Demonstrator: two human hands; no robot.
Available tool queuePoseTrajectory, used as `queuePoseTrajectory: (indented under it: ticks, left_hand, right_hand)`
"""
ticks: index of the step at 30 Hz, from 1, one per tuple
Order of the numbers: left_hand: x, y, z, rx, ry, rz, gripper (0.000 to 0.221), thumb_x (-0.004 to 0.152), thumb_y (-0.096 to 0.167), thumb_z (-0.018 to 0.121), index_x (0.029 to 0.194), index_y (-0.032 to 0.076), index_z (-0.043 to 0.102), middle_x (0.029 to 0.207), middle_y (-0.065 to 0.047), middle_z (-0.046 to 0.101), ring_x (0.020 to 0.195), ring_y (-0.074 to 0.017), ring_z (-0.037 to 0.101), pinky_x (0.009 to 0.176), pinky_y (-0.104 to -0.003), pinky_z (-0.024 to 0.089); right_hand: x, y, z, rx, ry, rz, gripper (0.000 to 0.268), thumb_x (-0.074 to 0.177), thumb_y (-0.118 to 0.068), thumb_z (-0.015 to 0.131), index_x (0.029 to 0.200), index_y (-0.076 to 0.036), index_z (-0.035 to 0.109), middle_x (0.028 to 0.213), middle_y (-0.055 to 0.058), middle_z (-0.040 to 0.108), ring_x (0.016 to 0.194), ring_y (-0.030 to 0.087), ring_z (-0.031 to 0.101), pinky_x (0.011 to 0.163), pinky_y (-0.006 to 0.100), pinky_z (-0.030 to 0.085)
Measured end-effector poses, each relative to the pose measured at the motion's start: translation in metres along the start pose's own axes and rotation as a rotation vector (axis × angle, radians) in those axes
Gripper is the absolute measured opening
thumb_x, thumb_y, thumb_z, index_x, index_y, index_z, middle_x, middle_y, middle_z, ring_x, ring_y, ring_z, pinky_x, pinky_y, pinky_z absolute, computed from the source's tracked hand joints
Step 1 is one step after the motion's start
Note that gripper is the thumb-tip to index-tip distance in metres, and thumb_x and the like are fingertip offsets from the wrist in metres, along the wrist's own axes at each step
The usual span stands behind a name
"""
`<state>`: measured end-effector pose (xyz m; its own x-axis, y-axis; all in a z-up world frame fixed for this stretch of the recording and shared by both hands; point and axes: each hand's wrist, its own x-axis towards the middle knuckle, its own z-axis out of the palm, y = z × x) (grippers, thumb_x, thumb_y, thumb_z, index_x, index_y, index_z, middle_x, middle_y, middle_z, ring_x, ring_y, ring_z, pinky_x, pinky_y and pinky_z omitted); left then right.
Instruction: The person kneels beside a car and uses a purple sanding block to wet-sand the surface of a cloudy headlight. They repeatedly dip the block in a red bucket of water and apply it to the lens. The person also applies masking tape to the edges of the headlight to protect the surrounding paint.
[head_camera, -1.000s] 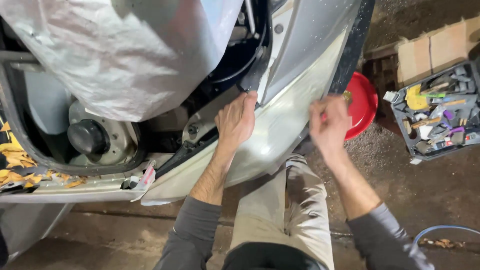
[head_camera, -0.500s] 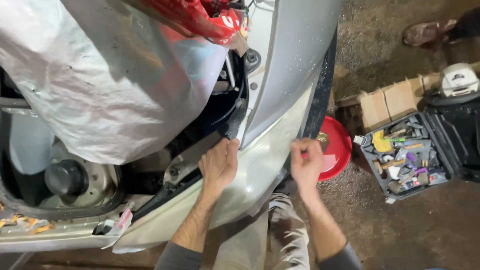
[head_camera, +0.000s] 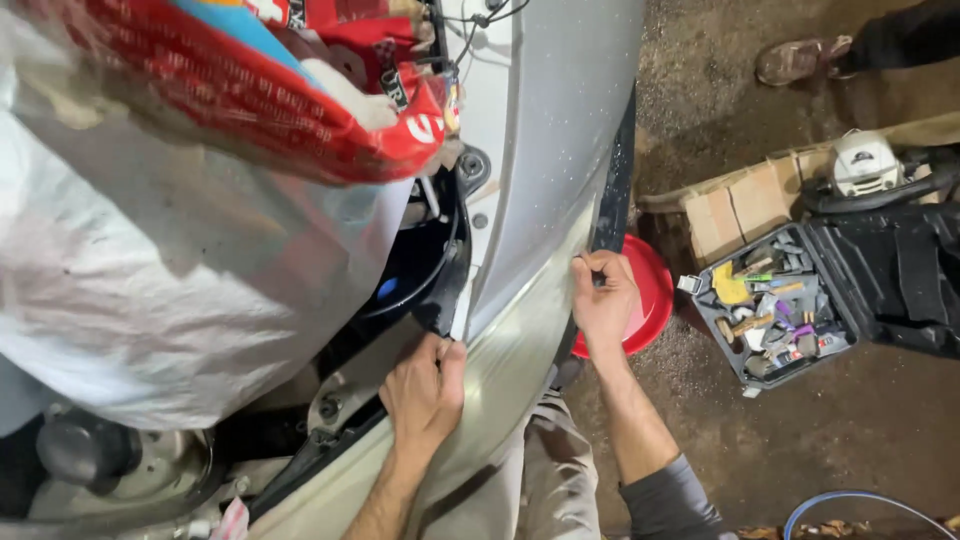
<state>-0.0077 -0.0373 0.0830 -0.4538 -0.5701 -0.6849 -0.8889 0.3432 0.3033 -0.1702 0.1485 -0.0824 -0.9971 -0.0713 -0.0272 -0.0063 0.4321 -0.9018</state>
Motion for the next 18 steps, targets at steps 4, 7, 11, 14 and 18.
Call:
queuePoseTrajectory:
  ticks: [4,7,11,14,18]
  left_hand:
    - [0.012,-0.004,0.013,0.027,0.030,-0.020,0.064,0.091,0.075,0.025,0.089,0.020,0.058,0.084,-0.009,0.074,0.085,-0.0422,0.068,0.078,-0.054,0.046]
    - [0.015,-0.015,0.020,0.046,0.044,-0.003,0.064,0.092,0.077,0.028,0.094,0.025,0.064,0.088,-0.007,0.077,0.091,-0.0440,0.071,0.081,-0.056,0.048]
    - [0.021,-0.024,0.026,0.023,0.026,0.031,0.061,0.091,0.073,0.034,0.106,0.025,0.068,0.101,0.001,0.077,0.099,-0.0409,0.072,0.082,-0.057,0.049]
    - [0.018,-0.027,0.027,0.020,0.048,0.070,0.064,0.092,0.074,0.034,0.112,0.025,0.070,0.103,0.006,0.079,0.104,-0.0378,0.072,0.085,-0.059,0.050]
    - [0.017,-0.028,0.029,0.012,0.068,0.098,0.058,0.092,0.069,0.040,0.112,0.024,0.070,0.108,0.006,0.080,0.109,-0.0362,0.072,0.087,-0.059,0.050]
  right_hand:
    - [0.064,0.021,0.012,-0.037,-0.101,0.060,0.010,0.099,-0.014,0.081,0.095,-0.011,0.072,0.106,0.009,0.075,0.106,0.023,0.075,0.094,0.039,0.062]
    - [0.068,0.017,0.012,0.027,-0.092,0.122,0.007,0.098,-0.009,0.081,0.097,-0.012,0.076,0.106,0.007,0.080,0.107,0.020,0.075,0.102,0.036,0.059]
    - [0.081,0.030,0.012,0.252,-0.087,0.378,0.012,0.095,0.000,0.079,0.096,-0.011,0.076,0.108,0.009,0.081,0.111,0.021,0.077,0.109,0.037,0.062]
    - [0.081,0.050,0.014,0.320,-0.130,0.338,0.011,0.095,-0.017,0.084,0.099,-0.009,0.077,0.108,0.008,0.080,0.112,0.019,0.075,0.111,0.036,0.059]
    - [0.073,0.062,0.019,0.441,-0.016,0.427,0.012,0.094,-0.018,0.085,0.098,-0.009,0.077,0.108,0.009,0.080,0.106,0.018,0.076,0.105,0.032,0.061]
